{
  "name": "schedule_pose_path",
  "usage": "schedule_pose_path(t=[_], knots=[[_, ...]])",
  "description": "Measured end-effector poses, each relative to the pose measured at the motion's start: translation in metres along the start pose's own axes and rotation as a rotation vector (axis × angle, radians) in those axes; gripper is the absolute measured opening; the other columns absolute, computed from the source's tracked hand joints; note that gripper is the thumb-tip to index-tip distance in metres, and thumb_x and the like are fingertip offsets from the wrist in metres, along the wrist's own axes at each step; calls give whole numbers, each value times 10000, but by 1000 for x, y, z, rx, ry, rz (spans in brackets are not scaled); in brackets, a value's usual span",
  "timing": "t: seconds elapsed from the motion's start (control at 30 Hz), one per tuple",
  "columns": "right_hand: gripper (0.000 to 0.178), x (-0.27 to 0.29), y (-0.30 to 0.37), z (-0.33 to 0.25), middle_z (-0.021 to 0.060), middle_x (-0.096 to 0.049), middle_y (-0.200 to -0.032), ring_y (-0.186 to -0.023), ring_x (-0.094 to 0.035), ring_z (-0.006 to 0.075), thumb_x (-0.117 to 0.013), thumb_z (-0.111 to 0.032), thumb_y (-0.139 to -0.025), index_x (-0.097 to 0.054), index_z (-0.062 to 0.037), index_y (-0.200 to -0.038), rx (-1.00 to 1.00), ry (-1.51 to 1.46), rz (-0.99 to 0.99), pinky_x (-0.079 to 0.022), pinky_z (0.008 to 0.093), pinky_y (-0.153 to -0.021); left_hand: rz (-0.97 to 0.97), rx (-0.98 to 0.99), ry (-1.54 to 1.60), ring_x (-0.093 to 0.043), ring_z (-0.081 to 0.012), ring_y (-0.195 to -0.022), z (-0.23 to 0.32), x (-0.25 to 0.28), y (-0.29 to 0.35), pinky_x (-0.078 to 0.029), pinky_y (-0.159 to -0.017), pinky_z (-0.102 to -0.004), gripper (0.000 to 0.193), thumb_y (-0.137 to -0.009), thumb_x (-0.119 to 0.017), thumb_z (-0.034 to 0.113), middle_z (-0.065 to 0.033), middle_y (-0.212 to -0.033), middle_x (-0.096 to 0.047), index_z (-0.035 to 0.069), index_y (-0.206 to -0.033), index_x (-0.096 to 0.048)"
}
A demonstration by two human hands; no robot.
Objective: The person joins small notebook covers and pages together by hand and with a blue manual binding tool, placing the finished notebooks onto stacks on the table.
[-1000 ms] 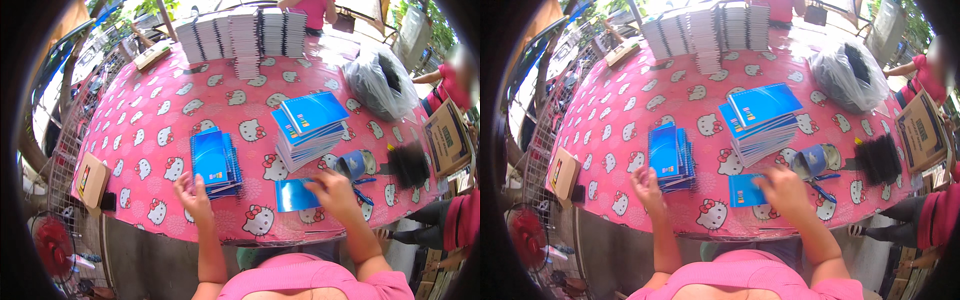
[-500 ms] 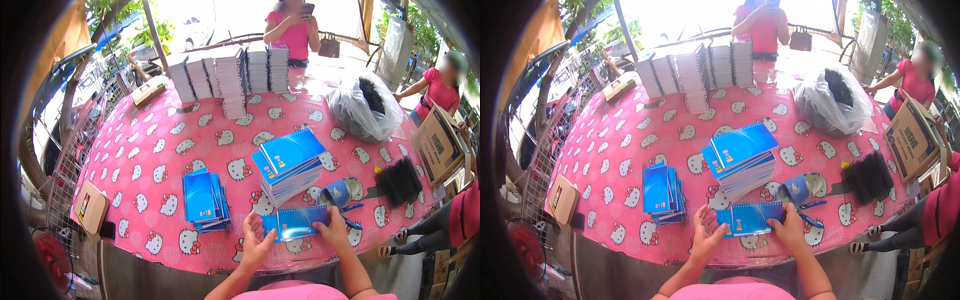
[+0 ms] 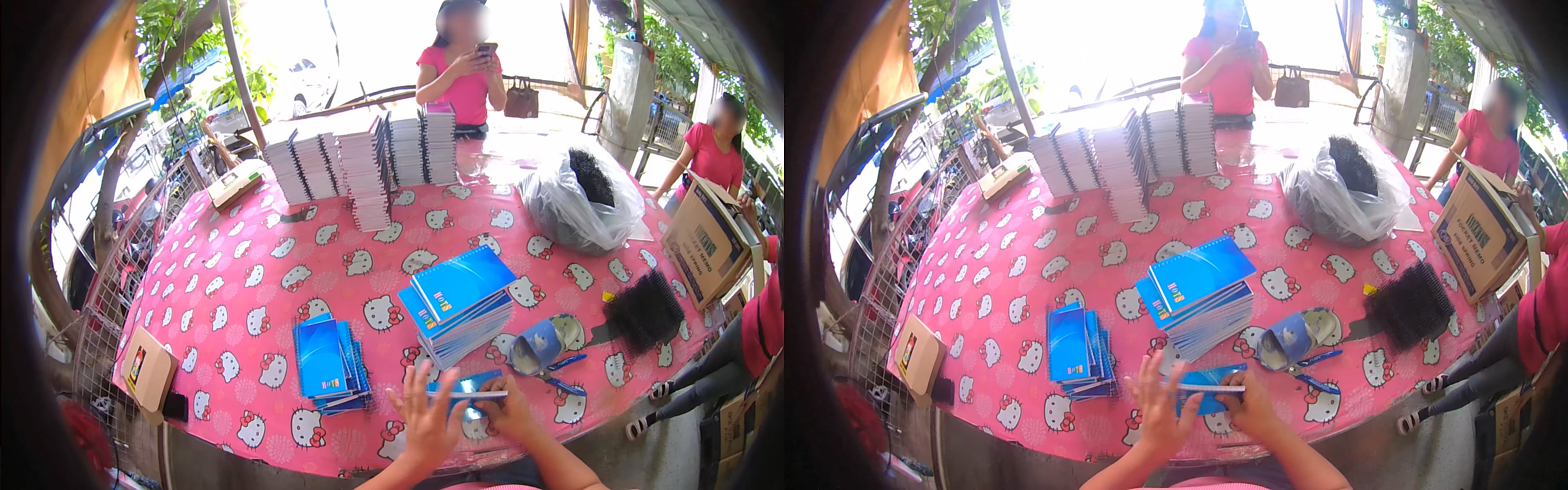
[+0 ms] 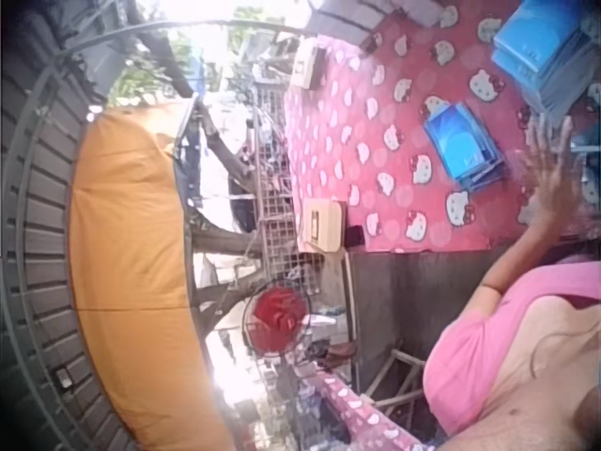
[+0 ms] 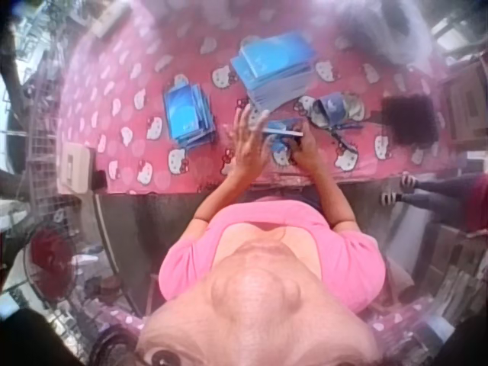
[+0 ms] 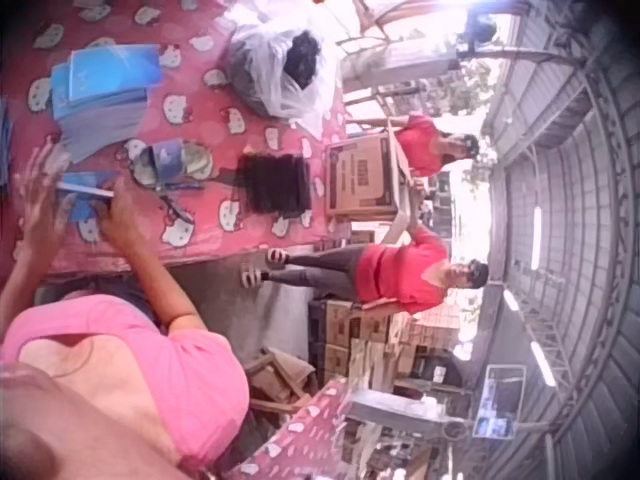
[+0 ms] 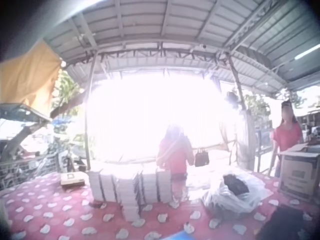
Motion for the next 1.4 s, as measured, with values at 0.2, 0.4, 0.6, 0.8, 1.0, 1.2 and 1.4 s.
schedule_pose_path(t=[0.2, 0.4, 0.6, 0.8, 1.0, 1.2, 1.4], knots=[[402, 18, 2, -37, 122, -612, -969, -789, -656, 241, -762, -43, -757, -520, -42, -1078, -132, 177, -33, -525, 357, -662, -110, -61, 43, -547, -269, -993, -8, -23, -6, -382, -892, -447, 237, -748, -756, 173, 26, -904, -689, 201, -981, -727], [363, 166, 0, -59, 131, -583, -995, -957, -564, 328, -776, -93, -709, -571, -23, -1000, 248, 650, 518, -457, 415, -840, -84, -97, 59, -546, -241, -899, -5, -24, -9, -377, -846, -388, 239, -731, -772, 148, 28, -875, -686, 187, -963, -730], [335, 308, -1, 38, 141, -568, -1018, -987, -545, 347, -775, -157, -727, -597, -29, -980, -161, 1176, 765, -455, 421, -851, -72, -111, 58, -543, -232, -898, -3, -24, -11, -373, -839, -388, 241, -728, -777, 150, 32, -875, -684, 187, -961, -731], [266, 337, -21, 75, 164, -552, -991, -911, -581, 368, -751, -114, -740, -594, -30, -937, -361, 1247, 562, -478, 435, -792, -83, -85, 55, -552, -231, -956, -7, -26, -9, -380, -867, -428, 226, -735, -770, 156, 41, -898, -681, 189, -956, -733], [215, 314, -37, 21, 155, -507, -945, -930, -561, 363, -661, 58, -727, -520, -29, -863, -239, 1183, 609, -464, 444, -795, -87, -139, -164, -572, -211, -1029, 10, -21, -12, -287, -997, -468, 249, -738, -771, 154, 21, -1018, -694, 188, -982, -737], [252, 299, -48, 22, 132, -549, -962, -949, -571, 332, -660, 61, -718, -608, -32, -946, -72, 1286, 582, -475, 425, -797, -113, -163, -53, -574, -175, -936, 12, -22, -14, -273, -969, -440, 287, -745, -776, 200, 33, -992, -693, 171, -1025, -720], [225, 291, -46, 21, 119, -587, -937, -915, -602, 307, -712, 16, -707, -699, -26, -927, -89, 1254, 604, -499, 410, -773, -65, -165, 50, -564, -161, -884, 11, -17, -11, -298, -869, -380, 228, -734, -790, 200, 44, -950, -694, 179, -956, -742]])
Point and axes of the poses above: each hand's wrist, its own y-axis away from the middle knuckle, its own x-axis out of the back of the hand, z = x × y, the point moved 10 cm from there along -y, towards the middle knuckle
